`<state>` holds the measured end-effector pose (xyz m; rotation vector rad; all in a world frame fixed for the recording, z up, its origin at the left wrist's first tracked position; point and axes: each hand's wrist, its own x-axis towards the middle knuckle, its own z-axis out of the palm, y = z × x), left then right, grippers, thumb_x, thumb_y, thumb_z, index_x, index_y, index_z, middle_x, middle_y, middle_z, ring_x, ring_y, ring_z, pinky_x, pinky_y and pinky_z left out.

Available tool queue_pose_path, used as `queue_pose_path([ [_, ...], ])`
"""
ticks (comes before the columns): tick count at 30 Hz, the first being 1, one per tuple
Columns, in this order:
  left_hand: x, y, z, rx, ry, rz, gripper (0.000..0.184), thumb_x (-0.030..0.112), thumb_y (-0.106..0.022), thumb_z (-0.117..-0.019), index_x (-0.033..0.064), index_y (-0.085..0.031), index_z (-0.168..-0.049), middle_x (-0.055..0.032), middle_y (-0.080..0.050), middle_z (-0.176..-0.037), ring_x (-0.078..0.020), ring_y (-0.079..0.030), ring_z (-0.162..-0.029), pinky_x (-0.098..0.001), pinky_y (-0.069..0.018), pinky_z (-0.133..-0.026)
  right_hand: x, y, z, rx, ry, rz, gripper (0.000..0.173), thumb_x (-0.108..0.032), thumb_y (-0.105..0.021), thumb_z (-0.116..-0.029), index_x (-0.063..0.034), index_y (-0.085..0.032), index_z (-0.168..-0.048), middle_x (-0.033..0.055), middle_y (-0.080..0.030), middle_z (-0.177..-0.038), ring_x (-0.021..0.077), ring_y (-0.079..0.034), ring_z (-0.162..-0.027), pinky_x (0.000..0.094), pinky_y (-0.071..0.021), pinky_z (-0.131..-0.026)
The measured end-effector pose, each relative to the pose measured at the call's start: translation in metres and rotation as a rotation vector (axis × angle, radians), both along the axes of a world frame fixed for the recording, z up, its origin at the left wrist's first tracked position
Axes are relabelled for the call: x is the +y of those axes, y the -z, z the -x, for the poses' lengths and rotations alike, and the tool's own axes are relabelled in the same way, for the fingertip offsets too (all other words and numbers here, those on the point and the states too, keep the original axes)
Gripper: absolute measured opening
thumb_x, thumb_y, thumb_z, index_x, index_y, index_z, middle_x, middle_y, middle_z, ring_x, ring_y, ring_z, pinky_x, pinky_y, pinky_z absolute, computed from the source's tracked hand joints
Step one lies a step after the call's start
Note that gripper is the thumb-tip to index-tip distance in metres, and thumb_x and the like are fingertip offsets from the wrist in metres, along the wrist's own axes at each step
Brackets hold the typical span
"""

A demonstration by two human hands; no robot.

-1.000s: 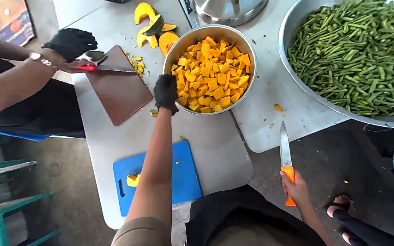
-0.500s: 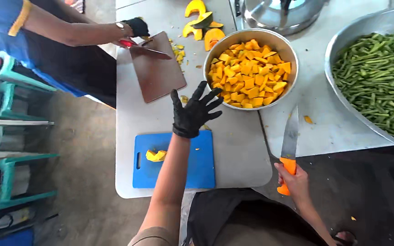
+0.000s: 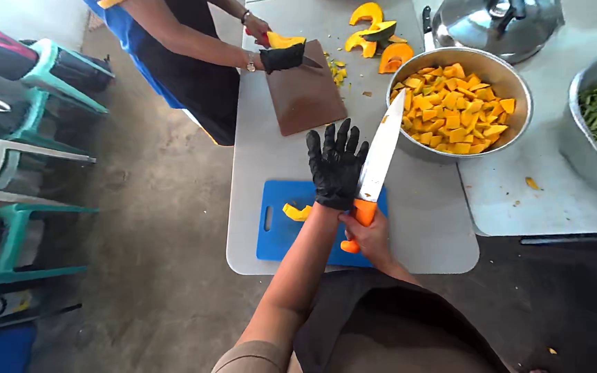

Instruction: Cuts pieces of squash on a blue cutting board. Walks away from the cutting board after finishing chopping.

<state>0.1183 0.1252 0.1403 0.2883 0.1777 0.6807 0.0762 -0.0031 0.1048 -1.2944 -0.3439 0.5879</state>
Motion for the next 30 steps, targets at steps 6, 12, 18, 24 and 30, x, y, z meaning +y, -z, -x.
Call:
queue_pose_path([
  [6,0.062,0.008,0.031,0.421,-0.198,-0.31,0.051,0.041,-0.029,-0.1116,0.0162,-0.026,-0.156,-0.0067,-0.051,-0.147,-0.0194,-0.057,-0.127,-0.0401,-0.0505,-0.103,0.019,0.0,0.033,-0.236,-0.311,0.091,0.01,-0.005,-0.063,-0.0912,0.0046,-0.066,-0.095,-0.0069,-0.061,-0.067,-0.0045,-0.055,-0.056,0.0152,-0.0511,-0.057],
  [12,0.104,0.047,0.085,0.82,-0.265,-0.519,0.018,0.015,-0.058,-0.1032,0.0023,-0.055,-0.116,-0.0048,-0.066,-0.095,-0.0106,-0.064,-0.082,-0.0274,-0.0557,-0.074,0.015,0.008,0.03,0.104,-0.215,0.24,0.01,-0.015,-0.055,-0.103,-0.0047,-0.057,-0.102,-0.0066,-0.053,-0.061,0.0041,-0.053,-0.049,0.0218,-0.0519,-0.051],
  [18,0.121,0.113,0.158,1.452,0.62,-1.261,0.064,0.044,-0.066,-0.0978,0.0023,-0.052,-0.144,-0.0281,-0.06,-0.13,-0.0433,-0.061,-0.117,-0.0627,-0.0474,-0.1,-0.065,0.049,0.01,0.175,0.014,0.797,0.033,-0.027,-0.046,-0.1111,0.0037,-0.056,-0.115,-0.0019,-0.05,-0.065,0.0049,-0.05,-0.047,0.0211,-0.0486,-0.046],
  [24,0.082,0.14,0.147,1.483,0.536,-0.924,0.065,0.029,-0.084,-0.0853,0.0049,-0.053,-0.137,-0.0263,-0.062,-0.125,-0.0386,-0.065,-0.109,-0.0561,-0.0553,-0.09,-0.091,0.062,0.037,0.223,-0.015,0.977,0.038,-0.032,-0.047,-0.1107,0.0035,-0.058,-0.118,0.0003,-0.051,-0.069,0.0057,-0.05,-0.05,0.0227,-0.0468,-0.048],
  [30,0.029,0.132,0.145,1.122,0.491,-1.31,0.045,0.014,-0.081,-0.0864,-0.0048,-0.058,-0.12,-0.0266,-0.064,-0.114,-0.04,-0.064,-0.106,-0.0554,-0.0531,-0.091,-0.093,0.057,0.046,-0.042,-0.153,1.054,0.047,-0.037,-0.044,-0.1106,0.0048,-0.062,-0.12,0.0094,-0.06,-0.078,0.0167,-0.058,-0.064,0.036,-0.0512,-0.063],
])
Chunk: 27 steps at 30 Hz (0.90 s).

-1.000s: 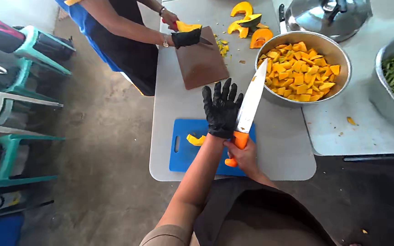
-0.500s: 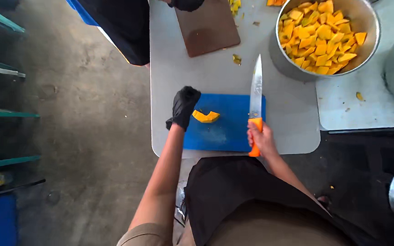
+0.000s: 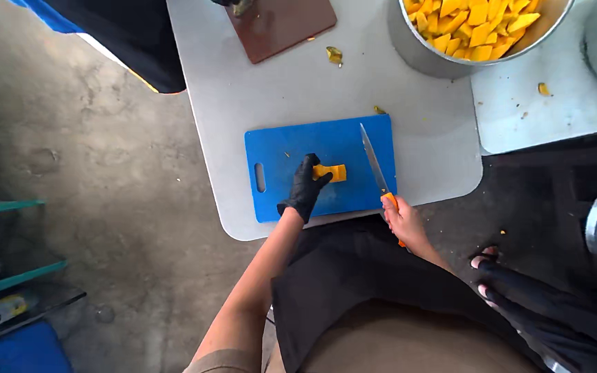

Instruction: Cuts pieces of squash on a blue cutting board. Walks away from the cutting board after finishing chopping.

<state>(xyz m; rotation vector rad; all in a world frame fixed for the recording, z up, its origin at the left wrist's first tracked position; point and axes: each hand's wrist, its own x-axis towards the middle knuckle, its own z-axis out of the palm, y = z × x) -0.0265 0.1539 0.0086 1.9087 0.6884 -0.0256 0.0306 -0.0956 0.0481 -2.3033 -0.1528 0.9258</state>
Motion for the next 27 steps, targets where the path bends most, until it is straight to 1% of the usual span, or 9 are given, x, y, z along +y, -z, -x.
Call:
queue_pose_path([
  [2,-0.018,0.003,0.004,0.025,0.02,-0.017,0.051,0.018,-0.081,-0.0871,-0.0058,-0.054,-0.124,-0.0275,-0.064,-0.115,-0.0409,-0.066,-0.103,-0.0566,-0.0543,-0.089,0.004,-0.007,0.004,-0.047,-0.093,0.009,0.048,-0.035,-0.044,-0.1107,0.0096,-0.061,-0.12,0.0181,-0.064,-0.083,0.027,-0.063,-0.073,0.0445,-0.0527,-0.072],
  [4,-0.033,0.006,0.008,0.086,0.035,0.002,0.064,0.017,-0.082,-0.0869,-0.0064,-0.048,-0.136,-0.0305,-0.058,-0.128,-0.0426,-0.062,-0.112,-0.0548,-0.0533,-0.095,0.007,-0.008,0.01,-0.079,-0.169,0.042,0.049,-0.033,-0.044,-0.1105,0.0124,-0.061,-0.119,0.025,-0.067,-0.087,0.0362,-0.067,-0.081,0.0511,-0.0531,-0.077],
  [5,-0.04,0.006,0.009,0.123,0.046,-0.012,0.064,0.017,-0.081,-0.0876,-0.006,-0.048,-0.138,-0.0312,-0.055,-0.131,-0.044,-0.06,-0.116,-0.0544,-0.052,-0.097,0.008,-0.006,0.013,-0.084,-0.2,0.067,0.051,-0.034,-0.044,-0.1104,0.013,-0.061,-0.119,0.0272,-0.068,-0.09,0.04,-0.069,-0.085,0.054,-0.0534,-0.08],
  [8,-0.049,0.007,0.009,0.134,0.066,-0.078,0.054,0.017,-0.079,-0.089,-0.0107,-0.056,-0.129,-0.0335,-0.053,-0.13,-0.0457,-0.056,-0.121,-0.0512,-0.0488,-0.102,0.007,0.0,0.016,-0.085,-0.262,0.141,0.053,-0.036,-0.044,-0.1105,0.0137,-0.059,-0.118,0.0306,-0.069,-0.096,0.0458,-0.07,-0.092,0.0577,-0.0538,-0.083],
  [11,-0.05,0.004,0.006,0.15,0.082,-0.09,0.051,0.017,-0.077,-0.0913,-0.0124,-0.055,-0.126,-0.0344,-0.053,-0.132,-0.0457,-0.056,-0.123,-0.051,-0.0482,-0.103,0.013,-0.006,0.014,-0.049,-0.29,0.239,0.053,-0.037,-0.044,-0.1107,0.0125,-0.058,-0.119,0.0314,-0.068,-0.101,0.0479,-0.07,-0.098,0.0589,-0.0533,-0.085],
  [16,-0.048,-0.02,-0.01,0.356,0.165,-0.071,0.051,0.022,-0.069,-0.0983,-0.0103,-0.052,-0.134,-0.0322,-0.054,-0.135,-0.0437,-0.057,-0.125,-0.0515,-0.0471,-0.105,0.021,-0.011,0.011,-0.056,-0.346,0.361,0.056,-0.042,-0.042,-0.1105,0.0103,-0.057,-0.124,0.0315,-0.069,-0.103,0.0494,-0.07,-0.1,0.0604,-0.054,-0.083],
  [19,-0.047,-0.025,-0.017,0.415,0.196,-0.076,0.051,0.024,-0.068,-0.0993,-0.0101,-0.052,-0.134,-0.0312,-0.055,-0.134,-0.0432,-0.058,-0.124,-0.0515,-0.0479,-0.104,0.03,-0.017,0.005,0.011,-0.368,0.458,0.058,-0.044,-0.04,-0.1107,0.008,-0.056,-0.128,0.0307,-0.068,-0.11,0.0479,-0.069,-0.106,0.0601,-0.0532,-0.087],
  [23,-0.047,-0.027,-0.021,0.495,0.215,-0.075,0.051,0.026,-0.068,-0.0996,-0.0081,-0.052,-0.134,-0.031,-0.055,-0.135,-0.0445,-0.059,-0.123,-0.0549,-0.05,-0.1,0.041,-0.019,-0.005,0.142,-0.375,0.53,0.058,-0.045,-0.038,-0.1111,0.006,-0.054,-0.131,0.0289,-0.069,-0.112,0.0456,-0.067,-0.113,0.0589,-0.0515,-0.092],
  [27,-0.043,-0.026,-0.024,0.579,0.217,-0.036,0.052,0.025,-0.067,-0.0999,-0.007,-0.05,-0.137,-0.0301,-0.053,-0.139,-0.0445,-0.057,-0.126,-0.055,-0.0492,-0.102,0.045,-0.009,-0.014,0.198,-0.401,0.538,0.062,-0.049,-0.036,-0.1106,0.0063,-0.055,-0.131,0.029,-0.069,-0.112,0.0457,-0.068,-0.112,0.0593,-0.0514,-0.092],
])
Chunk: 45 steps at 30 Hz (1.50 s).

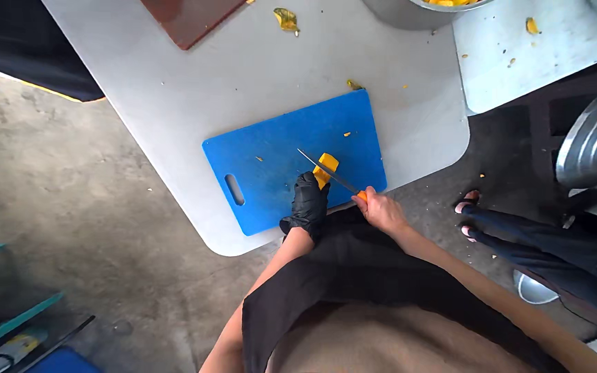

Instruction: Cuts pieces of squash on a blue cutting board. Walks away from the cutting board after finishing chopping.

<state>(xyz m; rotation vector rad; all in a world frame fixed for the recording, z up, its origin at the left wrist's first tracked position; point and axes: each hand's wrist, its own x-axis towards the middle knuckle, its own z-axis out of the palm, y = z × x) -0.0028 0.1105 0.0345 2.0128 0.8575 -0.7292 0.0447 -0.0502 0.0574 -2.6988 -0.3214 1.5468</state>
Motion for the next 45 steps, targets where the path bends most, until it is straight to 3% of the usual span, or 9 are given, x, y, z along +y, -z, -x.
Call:
queue_pose_path([
  [7,0.002,-0.006,-0.01,0.111,-0.029,0.015,0.053,0.026,-0.068,-0.0997,-0.0059,-0.05,-0.139,-0.0299,-0.054,-0.138,-0.0444,-0.058,-0.124,-0.0556,-0.0494,-0.101,0.018,0.005,-0.022,0.09,-0.007,0.08,0.062,-0.049,-0.038,-0.1102,0.0068,-0.055,-0.131,0.0292,-0.068,-0.115,0.0457,-0.066,-0.116,0.0591,-0.0505,-0.094],
  [13,-0.005,-0.005,-0.014,0.123,-0.015,-0.056,0.051,0.025,-0.069,-0.0983,-0.0075,-0.053,-0.134,-0.0306,-0.059,-0.131,-0.045,-0.061,-0.119,-0.0556,-0.0512,-0.097,0.027,0.042,-0.03,-0.02,0.019,-0.053,0.061,-0.052,-0.042,-0.1083,0.0057,-0.06,-0.117,0.027,-0.07,-0.097,0.0464,-0.071,-0.096,0.0603,-0.0553,-0.079],
  [17,0.011,-0.001,-0.006,0.007,-0.056,0.006,0.05,0.018,-0.072,-0.0955,-0.0093,-0.054,-0.132,-0.0314,-0.061,-0.128,-0.0443,-0.061,-0.119,-0.0545,-0.0488,-0.102,0.024,0.064,-0.033,-0.099,-0.011,-0.142,0.061,-0.051,-0.045,-0.1077,0.0069,-0.061,-0.116,0.0276,-0.07,-0.093,0.0479,-0.071,-0.093,0.0618,-0.0553,-0.074],
  [20,0.022,0.005,0.009,-0.1,-0.113,0.042,0.048,0.018,-0.073,-0.0954,-0.0098,-0.055,-0.131,-0.0309,-0.063,-0.123,-0.0432,-0.063,-0.116,-0.0549,-0.0488,-0.102,0.022,0.06,-0.052,0.066,0.042,-0.168,0.062,-0.05,-0.038,-0.1098,0.0067,-0.061,-0.118,0.0288,-0.069,-0.1,0.0475,-0.069,-0.1,0.0628,-0.0529,-0.083],
  [23,0.02,0.007,0.021,-0.114,-0.158,0.025,0.048,0.018,-0.073,-0.095,-0.0086,-0.056,-0.13,-0.0302,-0.065,-0.119,-0.043,-0.065,-0.112,-0.0561,-0.0505,-0.099,0.005,0.07,-0.068,0.222,0.148,-0.357,0.063,-0.044,-0.03,-0.1128,0.0083,-0.066,-0.116,0.0266,-0.067,-0.098,0.0418,-0.066,-0.093,0.0609,-0.0499,-0.087],
  [27,0.014,0.008,0.021,-0.123,-0.159,0.021,0.045,0.017,-0.072,-0.0957,-0.0081,-0.055,-0.129,-0.0288,-0.066,-0.116,-0.0417,-0.066,-0.11,-0.0546,-0.0516,-0.097,0.008,0.03,-0.039,0.041,0.053,-0.359,0.055,-0.046,-0.04,-0.1103,0.0039,-0.063,-0.107,0.0214,-0.064,-0.081,0.0406,-0.067,-0.08,0.0591,-0.0527,-0.072],
  [32,0.008,0.001,0.013,-0.033,-0.111,-0.001,0.048,0.021,-0.069,-0.0984,-0.0061,-0.052,-0.134,-0.0283,-0.065,-0.12,-0.042,-0.065,-0.113,-0.0554,-0.0511,-0.098,0.001,0.011,-0.009,-0.056,-0.034,-0.252,0.055,-0.045,-0.047,-0.1085,0.0081,-0.061,-0.113,0.0272,-0.069,-0.091,0.0472,-0.07,-0.091,0.061,-0.0537,-0.077],
  [36,0.007,0.001,0.011,-0.018,-0.102,-0.01,0.049,0.023,-0.069,-0.0984,-0.0058,-0.052,-0.134,-0.028,-0.065,-0.119,-0.0421,-0.066,-0.112,-0.0551,-0.0518,-0.097,0.0,0.008,-0.005,-0.102,-0.054,-0.24,0.054,-0.044,-0.047,-0.1085,0.0081,-0.061,-0.111,0.0268,-0.068,-0.09,0.047,-0.071,-0.089,0.0598,-0.0542,-0.074],
  [45,0.015,-0.002,0.007,0.074,-0.056,0.026,0.05,0.025,-0.066,-0.1004,-0.0046,-0.05,-0.138,-0.029,-0.064,-0.124,-0.0437,-0.065,-0.115,-0.0568,-0.0512,-0.098,0.018,0.01,-0.015,0.03,-0.041,-0.074,0.058,-0.049,-0.044,-0.1084,0.0058,-0.06,-0.117,0.0267,-0.069,-0.096,0.0462,-0.07,-0.098,0.0607,-0.0532,-0.081],
])
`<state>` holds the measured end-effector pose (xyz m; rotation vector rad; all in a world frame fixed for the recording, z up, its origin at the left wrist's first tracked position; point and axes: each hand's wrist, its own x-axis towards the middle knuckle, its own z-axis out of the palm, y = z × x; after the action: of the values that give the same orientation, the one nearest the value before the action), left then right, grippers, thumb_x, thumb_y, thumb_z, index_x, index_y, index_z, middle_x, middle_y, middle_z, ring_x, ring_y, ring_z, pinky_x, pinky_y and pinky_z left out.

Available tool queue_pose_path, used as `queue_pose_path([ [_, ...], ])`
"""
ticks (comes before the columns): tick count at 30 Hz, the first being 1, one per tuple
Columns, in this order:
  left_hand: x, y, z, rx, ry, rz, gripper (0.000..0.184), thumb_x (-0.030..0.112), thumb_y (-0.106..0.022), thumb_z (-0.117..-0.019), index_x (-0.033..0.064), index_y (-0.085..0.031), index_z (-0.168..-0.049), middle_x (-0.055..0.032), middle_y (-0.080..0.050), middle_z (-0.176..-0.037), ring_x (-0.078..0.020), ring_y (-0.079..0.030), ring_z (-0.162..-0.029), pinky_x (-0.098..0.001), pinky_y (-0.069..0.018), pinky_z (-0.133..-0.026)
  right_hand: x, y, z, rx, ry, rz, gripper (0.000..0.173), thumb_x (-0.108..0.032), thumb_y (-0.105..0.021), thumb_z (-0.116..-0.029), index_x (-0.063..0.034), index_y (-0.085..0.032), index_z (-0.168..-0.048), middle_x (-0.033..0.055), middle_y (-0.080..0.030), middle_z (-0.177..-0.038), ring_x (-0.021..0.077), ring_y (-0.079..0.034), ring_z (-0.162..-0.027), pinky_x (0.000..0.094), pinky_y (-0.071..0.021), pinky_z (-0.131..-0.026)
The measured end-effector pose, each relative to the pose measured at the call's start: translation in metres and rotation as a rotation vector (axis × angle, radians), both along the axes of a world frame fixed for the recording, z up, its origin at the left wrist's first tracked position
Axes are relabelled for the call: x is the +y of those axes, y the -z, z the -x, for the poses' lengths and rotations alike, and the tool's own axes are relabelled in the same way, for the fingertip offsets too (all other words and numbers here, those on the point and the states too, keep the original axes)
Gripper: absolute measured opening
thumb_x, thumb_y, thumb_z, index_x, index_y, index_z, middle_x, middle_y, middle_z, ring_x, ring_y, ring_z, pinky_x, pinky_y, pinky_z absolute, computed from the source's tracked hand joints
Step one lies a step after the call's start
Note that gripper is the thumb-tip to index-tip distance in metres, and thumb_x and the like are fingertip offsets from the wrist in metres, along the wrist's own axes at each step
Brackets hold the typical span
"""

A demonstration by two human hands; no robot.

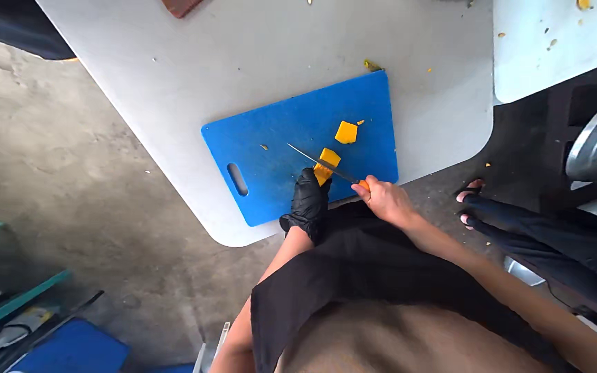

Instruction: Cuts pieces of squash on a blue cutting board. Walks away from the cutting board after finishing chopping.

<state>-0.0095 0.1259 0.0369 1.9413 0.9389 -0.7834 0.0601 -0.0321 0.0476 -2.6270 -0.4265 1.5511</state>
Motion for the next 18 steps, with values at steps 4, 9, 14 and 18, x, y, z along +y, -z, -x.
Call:
queue_pose_path([
  [4,0.004,0.003,-0.003,0.017,-0.027,0.025,0.048,0.023,-0.067,-0.0997,-0.0042,-0.052,-0.135,-0.0278,-0.065,-0.122,-0.0423,-0.065,-0.113,-0.0561,-0.0517,-0.096,0.017,0.01,-0.008,-0.002,-0.026,0.064,0.061,-0.053,-0.042,-0.1079,0.005,-0.06,-0.116,0.0255,-0.07,-0.097,0.0451,-0.07,-0.1,0.0599,-0.0536,-0.081],
  [9,0.007,0.002,0.008,-0.063,-0.08,0.073,0.048,0.017,-0.069,-0.0987,-0.005,-0.049,-0.137,-0.0296,-0.064,-0.122,-0.044,-0.065,-0.113,-0.056,-0.0518,-0.097,0.028,0.047,-0.014,-0.091,-0.043,-0.035,0.061,-0.052,-0.044,-0.1074,0.006,-0.062,-0.115,0.0268,-0.07,-0.093,0.0469,-0.071,-0.093,0.0613,-0.0552,-0.075],
  [14,0.024,0.017,0.017,-0.165,-0.168,0.196,0.049,0.015,-0.072,-0.0957,-0.0078,-0.052,-0.134,-0.0288,-0.067,-0.114,-0.0404,-0.068,-0.105,-0.0545,-0.0531,-0.095,0.024,0.055,-0.036,0.091,0.051,-0.1,0.061,-0.048,-0.037,-0.1103,0.0059,-0.066,-0.108,0.026,-0.067,-0.087,0.0441,-0.069,-0.084,0.06,-0.0541,-0.073],
  [18,0.029,0.022,0.029,-0.223,-0.209,0.255,0.046,0.014,-0.072,-0.0955,-0.0045,-0.053,-0.133,-0.0248,-0.069,-0.107,-0.0341,-0.07,-0.091,-0.0505,-0.0562,-0.085,0.006,0.063,-0.058,0.311,0.213,-0.233,0.065,-0.051,-0.025,-0.1111,-0.0018,-0.062,-0.09,0.0048,-0.049,-0.064,0.0167,-0.049,-0.053,0.036,-0.0446,-0.053],
])
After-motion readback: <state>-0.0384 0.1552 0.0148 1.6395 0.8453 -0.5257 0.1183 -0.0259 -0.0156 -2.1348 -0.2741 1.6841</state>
